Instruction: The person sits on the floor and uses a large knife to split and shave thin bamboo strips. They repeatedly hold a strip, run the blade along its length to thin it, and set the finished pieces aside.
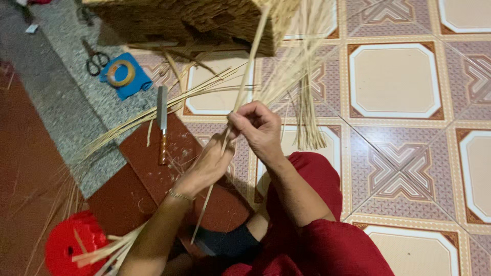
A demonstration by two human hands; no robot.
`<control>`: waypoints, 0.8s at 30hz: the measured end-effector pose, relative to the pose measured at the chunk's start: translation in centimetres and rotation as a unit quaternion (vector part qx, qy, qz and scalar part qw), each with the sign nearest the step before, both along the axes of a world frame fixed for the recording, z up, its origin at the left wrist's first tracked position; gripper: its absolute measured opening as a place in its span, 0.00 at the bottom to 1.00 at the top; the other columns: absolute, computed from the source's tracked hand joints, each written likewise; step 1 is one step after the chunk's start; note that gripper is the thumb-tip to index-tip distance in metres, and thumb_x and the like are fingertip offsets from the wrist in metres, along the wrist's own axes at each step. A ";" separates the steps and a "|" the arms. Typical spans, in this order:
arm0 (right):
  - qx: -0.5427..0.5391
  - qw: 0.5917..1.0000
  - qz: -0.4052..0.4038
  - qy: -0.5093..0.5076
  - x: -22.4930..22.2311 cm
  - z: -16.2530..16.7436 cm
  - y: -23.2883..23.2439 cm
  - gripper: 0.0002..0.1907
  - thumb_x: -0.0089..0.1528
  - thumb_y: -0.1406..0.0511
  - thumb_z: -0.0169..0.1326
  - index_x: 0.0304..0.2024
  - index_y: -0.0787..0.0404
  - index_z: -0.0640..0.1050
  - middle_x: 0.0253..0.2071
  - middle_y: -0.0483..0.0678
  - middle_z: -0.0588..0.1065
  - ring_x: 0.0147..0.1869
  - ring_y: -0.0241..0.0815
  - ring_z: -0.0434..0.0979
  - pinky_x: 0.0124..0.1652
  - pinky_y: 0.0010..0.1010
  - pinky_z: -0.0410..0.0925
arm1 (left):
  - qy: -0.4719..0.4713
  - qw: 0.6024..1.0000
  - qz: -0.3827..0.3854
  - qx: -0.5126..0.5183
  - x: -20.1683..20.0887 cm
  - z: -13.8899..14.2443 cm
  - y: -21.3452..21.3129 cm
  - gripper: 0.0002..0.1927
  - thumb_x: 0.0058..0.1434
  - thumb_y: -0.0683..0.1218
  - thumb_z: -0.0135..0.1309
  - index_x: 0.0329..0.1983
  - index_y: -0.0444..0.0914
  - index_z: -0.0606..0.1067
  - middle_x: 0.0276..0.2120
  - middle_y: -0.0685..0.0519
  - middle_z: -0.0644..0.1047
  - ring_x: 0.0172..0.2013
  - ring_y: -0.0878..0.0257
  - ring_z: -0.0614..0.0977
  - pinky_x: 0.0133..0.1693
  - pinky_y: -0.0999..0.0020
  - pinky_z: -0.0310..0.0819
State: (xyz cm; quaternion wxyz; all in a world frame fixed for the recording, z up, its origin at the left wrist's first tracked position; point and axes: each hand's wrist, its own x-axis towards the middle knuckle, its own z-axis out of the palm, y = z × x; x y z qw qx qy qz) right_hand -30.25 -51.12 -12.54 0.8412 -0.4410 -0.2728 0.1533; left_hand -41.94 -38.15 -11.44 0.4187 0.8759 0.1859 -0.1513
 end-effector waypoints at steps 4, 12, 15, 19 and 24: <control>0.028 0.998 -0.030 -0.038 -0.3 0.4 -1.0 0.11 0.66 0.69 0.55 0.50 0.65 0.74 0.44 0.52 0.79 0.43 0.38 0.84 0.41 0.31 0.82 | -0.226 0.969 0.014 -0.099 1.6 1.5 1.7 0.28 0.79 0.53 0.26 0.77 0.34 0.53 0.50 0.65 0.69 0.44 0.71 0.76 0.42 0.70 0.75; -0.133 0.971 0.191 -0.049 -1.7 -1.3 -0.3 0.25 0.65 0.58 0.61 0.61 0.63 0.74 0.56 0.56 0.76 0.60 0.48 0.76 0.58 0.41 0.73 | -0.267 0.912 0.068 -0.304 2.7 10.0 4.5 0.36 0.75 0.64 0.29 0.78 0.40 0.57 0.33 0.54 0.74 0.26 0.72 0.69 0.25 0.77 0.67; -0.090 0.924 0.371 0.001 -3.5 -1.0 1.5 0.42 0.60 0.50 0.64 0.70 0.62 0.66 0.69 0.56 0.68 0.73 0.51 0.67 0.68 0.47 0.65 | -0.297 0.849 0.011 -0.436 2.7 12.3 4.2 0.33 0.80 0.63 0.27 0.72 0.36 0.61 0.31 0.53 0.73 0.24 0.70 0.67 0.23 0.76 0.61; -0.010 0.840 0.535 0.091 -7.6 -1.6 2.3 0.50 0.59 0.50 0.66 0.76 0.56 0.58 0.76 0.58 0.60 0.80 0.56 0.58 0.76 0.47 0.53 | -0.321 0.800 -0.048 -0.505 2.3 13.6 4.1 0.32 0.79 0.63 0.23 0.73 0.41 0.64 0.28 0.56 0.71 0.19 0.72 0.62 0.19 0.77 0.56; 0.071 0.769 0.625 0.117 -11.6 -3.8 -0.1 0.31 0.72 0.56 0.57 0.72 0.60 0.65 0.51 0.56 0.78 0.70 0.57 0.75 0.72 0.52 0.64 | -0.340 0.806 0.043 -0.482 0.8 14.9 4.0 0.35 0.79 0.65 0.23 0.72 0.40 0.68 0.26 0.58 0.70 0.22 0.71 0.64 0.22 0.74 0.55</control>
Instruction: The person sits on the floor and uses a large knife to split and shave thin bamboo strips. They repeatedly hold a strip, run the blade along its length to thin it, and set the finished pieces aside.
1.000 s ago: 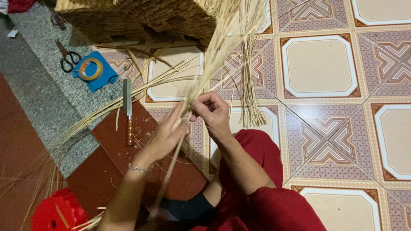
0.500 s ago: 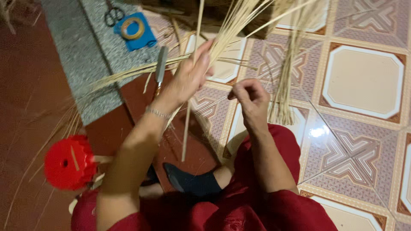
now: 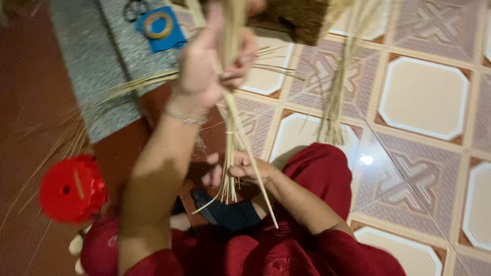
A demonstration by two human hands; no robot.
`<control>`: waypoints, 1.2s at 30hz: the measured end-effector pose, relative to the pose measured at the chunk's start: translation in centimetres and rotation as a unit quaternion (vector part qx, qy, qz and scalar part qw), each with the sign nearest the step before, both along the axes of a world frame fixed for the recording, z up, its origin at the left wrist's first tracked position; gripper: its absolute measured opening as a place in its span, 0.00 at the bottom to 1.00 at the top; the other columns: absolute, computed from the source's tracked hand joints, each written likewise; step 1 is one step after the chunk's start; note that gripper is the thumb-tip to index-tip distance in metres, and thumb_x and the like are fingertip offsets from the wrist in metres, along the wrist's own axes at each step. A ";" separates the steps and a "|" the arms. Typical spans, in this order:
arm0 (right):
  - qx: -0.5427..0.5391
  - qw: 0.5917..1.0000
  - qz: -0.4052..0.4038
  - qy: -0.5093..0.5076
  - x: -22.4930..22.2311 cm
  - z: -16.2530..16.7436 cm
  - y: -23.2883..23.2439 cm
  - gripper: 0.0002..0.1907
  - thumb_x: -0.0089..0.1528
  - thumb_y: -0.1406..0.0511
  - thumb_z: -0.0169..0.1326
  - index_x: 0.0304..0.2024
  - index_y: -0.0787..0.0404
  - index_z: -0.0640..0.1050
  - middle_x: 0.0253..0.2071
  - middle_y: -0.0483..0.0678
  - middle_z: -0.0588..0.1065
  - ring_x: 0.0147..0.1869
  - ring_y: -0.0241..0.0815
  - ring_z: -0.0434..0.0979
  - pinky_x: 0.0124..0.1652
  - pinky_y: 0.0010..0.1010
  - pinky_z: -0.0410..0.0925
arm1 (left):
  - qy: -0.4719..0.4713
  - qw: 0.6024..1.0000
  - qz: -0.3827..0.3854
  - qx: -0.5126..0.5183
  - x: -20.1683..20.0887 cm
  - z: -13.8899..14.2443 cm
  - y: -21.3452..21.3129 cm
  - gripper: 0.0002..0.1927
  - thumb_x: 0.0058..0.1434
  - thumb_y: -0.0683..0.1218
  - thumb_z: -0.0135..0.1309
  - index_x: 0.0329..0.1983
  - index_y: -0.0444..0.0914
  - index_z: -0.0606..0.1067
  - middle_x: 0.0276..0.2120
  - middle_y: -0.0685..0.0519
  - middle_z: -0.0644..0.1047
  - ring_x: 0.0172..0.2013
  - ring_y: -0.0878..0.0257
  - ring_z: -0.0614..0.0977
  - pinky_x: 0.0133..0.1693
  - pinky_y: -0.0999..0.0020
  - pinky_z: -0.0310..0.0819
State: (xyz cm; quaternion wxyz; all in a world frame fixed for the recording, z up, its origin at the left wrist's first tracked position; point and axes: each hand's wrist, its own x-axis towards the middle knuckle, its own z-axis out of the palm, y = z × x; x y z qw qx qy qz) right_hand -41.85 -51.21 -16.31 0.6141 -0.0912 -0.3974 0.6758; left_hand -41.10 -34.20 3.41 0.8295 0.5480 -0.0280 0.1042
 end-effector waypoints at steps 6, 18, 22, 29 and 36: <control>-0.200 0.882 -0.392 -0.168 1.8 -1.6 -4.2 0.20 0.70 0.57 0.52 0.52 0.68 0.73 0.33 0.50 0.76 0.32 0.42 0.78 0.34 0.35 0.76 | -0.017 0.990 0.085 -0.109 -4.2 2.7 0.9 0.23 0.77 0.55 0.28 0.70 0.48 0.62 0.55 0.46 0.75 0.48 0.55 0.83 0.48 0.53 0.86; -0.035 0.855 -0.484 0.183 16.2 2.1 -10.5 0.20 0.76 0.51 0.37 0.47 0.53 0.76 0.22 0.36 0.56 0.20 0.27 0.49 0.20 0.21 0.49 | 0.172 0.978 0.095 0.069 -6.4 -3.8 -1.7 0.23 0.78 0.52 0.30 0.57 0.31 0.71 0.30 0.54 0.74 0.14 0.75 0.61 0.12 0.80 0.51; -0.049 0.850 -0.496 0.171 16.7 2.0 -11.1 0.20 0.78 0.50 0.38 0.52 0.54 0.75 0.22 0.37 0.56 0.20 0.27 0.49 0.19 0.19 0.50 | 0.216 0.970 0.069 0.087 -6.2 -7.3 -3.2 0.23 0.76 0.51 0.32 0.55 0.31 0.72 0.29 0.56 0.73 0.15 0.76 0.60 0.13 0.81 0.51; -0.280 0.695 -0.644 -0.154 20.5 4.3 -15.0 0.19 0.72 0.59 0.48 0.62 0.62 0.71 0.30 0.43 0.72 0.26 0.32 0.70 0.25 0.24 0.66 | 0.172 0.961 0.172 0.127 -9.2 -10.9 -3.5 0.11 0.71 0.41 0.44 0.51 0.31 0.73 0.28 0.56 0.71 0.20 0.73 0.65 0.19 0.80 0.60; -0.420 0.470 -0.678 -0.378 22.7 -0.5 -14.4 0.09 0.72 0.65 0.50 0.47 0.66 0.76 0.32 0.46 0.76 0.32 0.35 0.76 0.30 0.28 0.71 | 0.201 0.946 0.231 0.107 -11.4 -16.2 -4.9 0.08 0.71 0.39 0.44 0.46 0.32 0.75 0.24 0.57 0.69 0.21 0.73 0.65 0.20 0.80 0.58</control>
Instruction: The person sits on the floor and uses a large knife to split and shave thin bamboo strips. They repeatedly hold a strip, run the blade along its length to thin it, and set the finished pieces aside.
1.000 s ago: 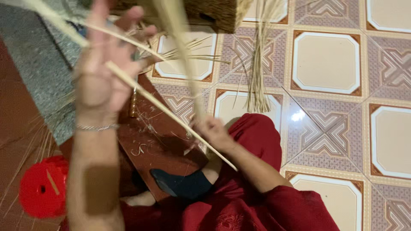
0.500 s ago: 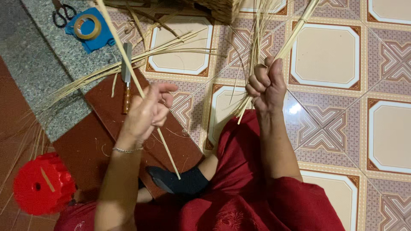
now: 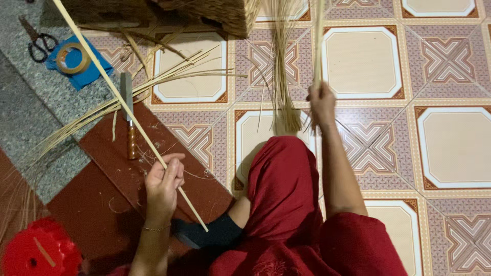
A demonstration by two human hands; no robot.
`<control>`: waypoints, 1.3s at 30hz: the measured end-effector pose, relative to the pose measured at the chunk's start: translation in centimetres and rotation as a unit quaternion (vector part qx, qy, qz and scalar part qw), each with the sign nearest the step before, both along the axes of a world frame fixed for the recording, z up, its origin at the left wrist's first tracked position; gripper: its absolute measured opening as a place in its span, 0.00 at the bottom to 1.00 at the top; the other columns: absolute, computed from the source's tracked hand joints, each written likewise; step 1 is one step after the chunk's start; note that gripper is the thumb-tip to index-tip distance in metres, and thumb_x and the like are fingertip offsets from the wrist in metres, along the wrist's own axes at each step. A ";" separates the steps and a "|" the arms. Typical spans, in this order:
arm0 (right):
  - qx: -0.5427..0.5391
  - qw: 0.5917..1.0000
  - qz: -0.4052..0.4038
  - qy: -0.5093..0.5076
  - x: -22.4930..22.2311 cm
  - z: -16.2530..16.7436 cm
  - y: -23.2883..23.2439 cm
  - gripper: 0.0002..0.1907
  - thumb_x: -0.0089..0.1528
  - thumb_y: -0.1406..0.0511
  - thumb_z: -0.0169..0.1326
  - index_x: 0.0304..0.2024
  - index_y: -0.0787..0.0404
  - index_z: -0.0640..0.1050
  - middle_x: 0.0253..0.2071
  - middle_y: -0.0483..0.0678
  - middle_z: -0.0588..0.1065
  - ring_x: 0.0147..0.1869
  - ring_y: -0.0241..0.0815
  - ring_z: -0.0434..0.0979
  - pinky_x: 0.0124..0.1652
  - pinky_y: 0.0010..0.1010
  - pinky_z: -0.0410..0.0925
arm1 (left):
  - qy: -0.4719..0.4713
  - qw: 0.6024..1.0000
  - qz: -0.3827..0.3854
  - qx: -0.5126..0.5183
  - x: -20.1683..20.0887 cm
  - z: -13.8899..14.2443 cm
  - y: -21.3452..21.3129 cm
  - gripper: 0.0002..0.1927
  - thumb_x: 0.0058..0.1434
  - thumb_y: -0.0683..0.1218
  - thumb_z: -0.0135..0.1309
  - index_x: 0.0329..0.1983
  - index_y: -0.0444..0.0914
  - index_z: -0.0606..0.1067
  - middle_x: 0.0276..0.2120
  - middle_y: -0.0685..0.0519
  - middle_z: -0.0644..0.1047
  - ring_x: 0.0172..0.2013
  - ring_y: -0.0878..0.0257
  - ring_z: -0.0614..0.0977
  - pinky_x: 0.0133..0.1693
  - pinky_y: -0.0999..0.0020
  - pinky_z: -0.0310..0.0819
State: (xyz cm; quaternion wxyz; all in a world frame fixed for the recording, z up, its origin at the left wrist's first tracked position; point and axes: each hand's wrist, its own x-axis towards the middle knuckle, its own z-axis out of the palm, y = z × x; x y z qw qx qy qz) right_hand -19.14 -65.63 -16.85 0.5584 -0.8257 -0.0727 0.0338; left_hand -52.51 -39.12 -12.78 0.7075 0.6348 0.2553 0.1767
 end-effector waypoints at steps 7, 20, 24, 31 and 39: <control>-0.166 0.983 -0.011 -0.072 -1.0 -4.3 2.1 0.13 0.66 0.60 0.58 0.42 0.66 0.79 0.31 0.55 0.76 0.33 0.52 0.76 0.36 0.44 0.70 | 0.013 0.999 0.031 -0.019 -0.3 -0.4 0.2 0.09 0.71 0.40 0.45 0.46 0.31 0.75 0.22 0.58 0.68 0.20 0.74 0.63 0.20 0.79 0.54; -0.421 0.902 0.037 0.085 -0.6 0.0 7.6 0.73 0.51 0.31 0.62 0.71 0.70 0.38 0.69 0.73 0.50 0.70 0.73 0.51 0.57 0.70 0.59 | -0.017 1.000 0.013 -0.018 -0.7 -1.7 1.0 0.10 0.71 0.40 0.46 0.47 0.29 0.75 0.20 0.58 0.68 0.19 0.74 0.63 0.17 0.79 0.54; -0.444 0.888 0.055 0.104 -2.1 1.8 9.9 0.72 0.48 0.41 0.71 0.74 0.64 0.40 0.69 0.70 0.54 0.71 0.69 0.54 0.58 0.67 0.62 | -0.014 0.997 0.035 -0.067 -1.0 -1.3 1.0 0.10 0.71 0.40 0.46 0.48 0.29 0.74 0.21 0.58 0.68 0.20 0.74 0.63 0.19 0.79 0.53; -0.375 0.927 -0.018 0.014 -0.3 -0.4 7.6 0.36 0.62 0.65 0.60 0.64 0.73 0.57 0.54 0.71 0.68 0.56 0.67 0.69 0.49 0.51 0.71 | -0.031 0.998 0.046 -0.040 -1.6 -0.9 1.5 0.10 0.71 0.40 0.46 0.49 0.28 0.74 0.22 0.58 0.68 0.19 0.73 0.63 0.18 0.78 0.53; -0.419 0.903 -0.041 -0.084 2.4 -2.2 -0.3 0.20 0.58 0.66 0.63 0.48 0.68 0.71 0.39 0.62 0.77 0.44 0.62 0.80 0.44 0.49 0.74 | -0.021 0.997 0.059 -0.049 -1.7 -0.8 1.2 0.09 0.70 0.39 0.48 0.48 0.30 0.75 0.23 0.57 0.71 0.20 0.73 0.66 0.20 0.79 0.57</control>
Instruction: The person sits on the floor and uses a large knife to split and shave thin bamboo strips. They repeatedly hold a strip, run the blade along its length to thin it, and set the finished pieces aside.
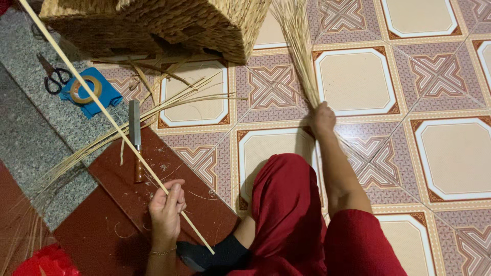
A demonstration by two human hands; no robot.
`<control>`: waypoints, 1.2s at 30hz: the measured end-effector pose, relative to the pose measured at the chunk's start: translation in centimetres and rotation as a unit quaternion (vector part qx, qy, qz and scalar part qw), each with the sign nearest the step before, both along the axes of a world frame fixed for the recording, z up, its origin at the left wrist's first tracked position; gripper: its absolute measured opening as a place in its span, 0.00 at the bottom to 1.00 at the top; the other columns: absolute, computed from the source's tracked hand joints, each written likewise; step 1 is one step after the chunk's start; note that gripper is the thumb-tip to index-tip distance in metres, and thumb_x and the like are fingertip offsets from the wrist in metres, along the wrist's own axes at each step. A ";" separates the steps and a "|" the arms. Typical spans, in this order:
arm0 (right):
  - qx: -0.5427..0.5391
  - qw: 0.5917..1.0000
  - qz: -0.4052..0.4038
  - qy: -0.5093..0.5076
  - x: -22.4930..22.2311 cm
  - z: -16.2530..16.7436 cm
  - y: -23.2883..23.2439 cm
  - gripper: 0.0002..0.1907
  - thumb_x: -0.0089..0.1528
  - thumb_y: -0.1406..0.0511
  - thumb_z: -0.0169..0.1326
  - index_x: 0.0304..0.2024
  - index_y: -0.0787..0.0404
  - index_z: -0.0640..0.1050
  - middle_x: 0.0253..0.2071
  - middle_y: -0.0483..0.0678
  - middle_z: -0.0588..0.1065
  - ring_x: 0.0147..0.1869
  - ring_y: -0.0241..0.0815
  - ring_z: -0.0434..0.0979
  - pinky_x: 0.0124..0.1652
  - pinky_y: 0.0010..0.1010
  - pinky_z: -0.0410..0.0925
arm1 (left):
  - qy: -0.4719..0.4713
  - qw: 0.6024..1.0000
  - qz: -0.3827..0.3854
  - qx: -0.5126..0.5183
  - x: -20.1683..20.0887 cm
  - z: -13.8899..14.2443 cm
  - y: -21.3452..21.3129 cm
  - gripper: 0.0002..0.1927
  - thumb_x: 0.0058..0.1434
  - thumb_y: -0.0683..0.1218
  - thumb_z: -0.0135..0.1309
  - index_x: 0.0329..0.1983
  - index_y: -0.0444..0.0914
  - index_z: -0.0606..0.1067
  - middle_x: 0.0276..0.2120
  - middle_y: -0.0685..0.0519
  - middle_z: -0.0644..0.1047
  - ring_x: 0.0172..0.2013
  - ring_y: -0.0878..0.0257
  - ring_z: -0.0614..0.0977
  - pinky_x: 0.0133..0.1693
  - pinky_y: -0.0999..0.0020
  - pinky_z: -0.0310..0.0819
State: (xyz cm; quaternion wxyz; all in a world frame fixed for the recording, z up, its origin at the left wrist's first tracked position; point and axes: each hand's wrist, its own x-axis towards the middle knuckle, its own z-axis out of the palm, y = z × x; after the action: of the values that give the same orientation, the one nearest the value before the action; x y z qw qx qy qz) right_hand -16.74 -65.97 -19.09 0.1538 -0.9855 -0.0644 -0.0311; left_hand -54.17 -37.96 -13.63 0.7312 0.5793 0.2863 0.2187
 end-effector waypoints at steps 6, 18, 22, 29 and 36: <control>0.022 0.995 -0.037 0.091 -0.6 2.8 -4.4 0.27 0.56 0.57 0.67 0.51 0.63 0.73 0.49 0.62 0.78 0.55 0.64 0.78 0.55 0.51 0.71 | 0.007 1.000 -0.015 0.019 0.4 0.2 -1.3 0.09 0.70 0.39 0.47 0.46 0.30 0.76 0.22 0.56 0.71 0.19 0.71 0.66 0.18 0.77 0.58; 0.264 0.938 0.201 -0.103 -9.7 1.1 3.3 0.16 0.53 0.65 0.69 0.43 0.59 0.81 0.45 0.54 0.78 0.51 0.52 0.75 0.51 0.39 0.71 | 0.007 0.977 0.044 0.211 -2.0 -0.8 -3.2 0.14 0.75 0.45 0.40 0.45 0.29 0.72 0.23 0.57 0.68 0.18 0.70 0.63 0.19 0.72 0.56; 0.372 0.809 0.395 0.227 -17.8 1.6 8.5 0.20 0.65 0.58 0.56 0.56 0.62 0.77 0.54 0.56 0.78 0.58 0.51 0.79 0.58 0.42 0.73 | -0.164 0.964 0.147 0.147 -3.1 1.6 -1.7 0.15 0.83 0.50 0.36 0.52 0.37 0.70 0.19 0.60 0.64 0.17 0.72 0.59 0.22 0.73 0.54; 0.443 0.627 0.575 0.283 -29.3 1.9 12.6 0.19 0.74 0.60 0.45 0.60 0.66 0.75 0.45 0.55 0.78 0.49 0.47 0.79 0.51 0.38 0.75 | -0.270 0.938 0.199 0.084 -4.1 6.0 2.2 0.13 0.86 0.55 0.35 0.54 0.42 0.63 0.20 0.60 0.62 0.17 0.72 0.58 0.21 0.75 0.52; 0.427 0.684 0.470 0.359 -29.0 1.5 14.1 0.14 0.71 0.60 0.50 0.49 0.61 0.80 0.32 0.49 0.80 0.32 0.38 0.80 0.34 0.32 0.77 | -0.209 0.956 0.200 0.053 -4.7 6.4 4.4 0.11 0.84 0.52 0.35 0.53 0.41 0.64 0.27 0.55 0.71 0.25 0.65 0.70 0.29 0.69 0.68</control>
State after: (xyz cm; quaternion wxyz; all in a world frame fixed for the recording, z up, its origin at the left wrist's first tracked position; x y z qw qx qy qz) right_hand -45.75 -51.90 -17.60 0.5640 -0.5892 -0.4387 0.3772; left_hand -58.83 -33.60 -7.27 0.6842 0.4898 0.2247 0.4914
